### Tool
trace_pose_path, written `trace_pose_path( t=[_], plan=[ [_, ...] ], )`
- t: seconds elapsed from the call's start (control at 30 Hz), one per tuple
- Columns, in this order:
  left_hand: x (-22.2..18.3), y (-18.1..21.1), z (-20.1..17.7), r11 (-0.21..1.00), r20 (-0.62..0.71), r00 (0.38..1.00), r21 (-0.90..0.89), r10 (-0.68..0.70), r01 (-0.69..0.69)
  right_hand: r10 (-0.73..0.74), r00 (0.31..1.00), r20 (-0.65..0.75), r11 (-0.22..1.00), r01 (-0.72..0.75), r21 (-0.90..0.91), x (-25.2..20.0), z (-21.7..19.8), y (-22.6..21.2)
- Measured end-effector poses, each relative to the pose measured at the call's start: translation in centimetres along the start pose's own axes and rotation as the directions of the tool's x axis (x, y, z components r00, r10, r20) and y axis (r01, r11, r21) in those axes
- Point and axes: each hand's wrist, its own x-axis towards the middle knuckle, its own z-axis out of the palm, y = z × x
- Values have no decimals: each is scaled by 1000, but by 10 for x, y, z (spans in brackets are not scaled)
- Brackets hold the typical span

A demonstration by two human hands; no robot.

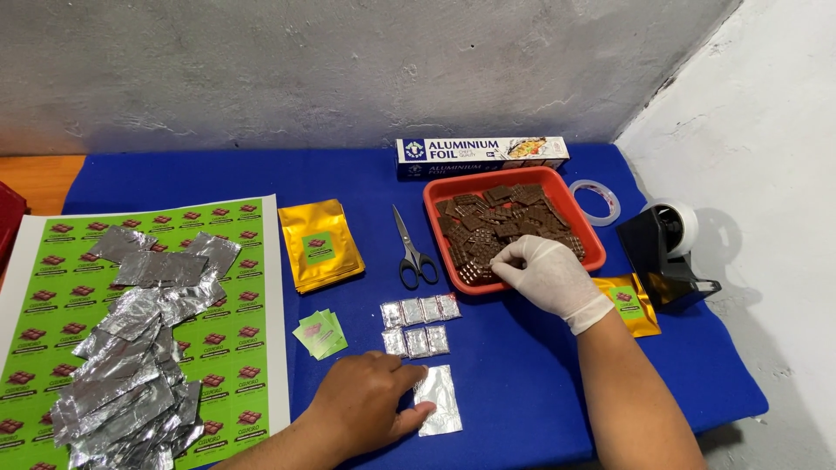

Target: The person wraps individual chocolate pieces in aluminum foil, then places the foil-wrapped pieces into a gold pouch. The person folds the pouch to enclose the contents.

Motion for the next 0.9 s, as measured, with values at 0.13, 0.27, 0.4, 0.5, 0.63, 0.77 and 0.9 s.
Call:
trace_pose_path(
  t=[0.13, 0.27, 0.4, 0.5, 0.63, 0.77, 0.9],
  plan=[
    [2, 1, -4, 1000, 50, 998, -11, -26, 26, 69, 997, 32, 983, -73, 170, -4, -14, -2],
    [2, -1, -2, 1000, -22, 1000, 28, 3, -2, 35, 999, 13, 879, -37, 475, -7, -11, -2],
    [0, -5, 5, 995, -171, 983, 85, 61, -46, -98, 982, 160, 740, -36, 671, -29, -4, -23],
    [0, -5, 3, 997, -203, 979, 74, 34, -20, -243, 909, 339, 756, -41, 654, -45, 9, -44],
    [-2, -5, -10, 999, -268, 963, -32, 18, -28, -258, 800, 541, 858, -68, 510, -58, 11, -70],
    [-4, -11, -16, 994, -235, 972, -106, 14, -40, -308, 748, 588, 862, -42, 505, -62, 22, -72],
    [-4, -15, -12, 998, -149, 988, -45, 34, -41, -210, 768, 605, 924, -46, 379, -65, 35, -74]
  ],
)
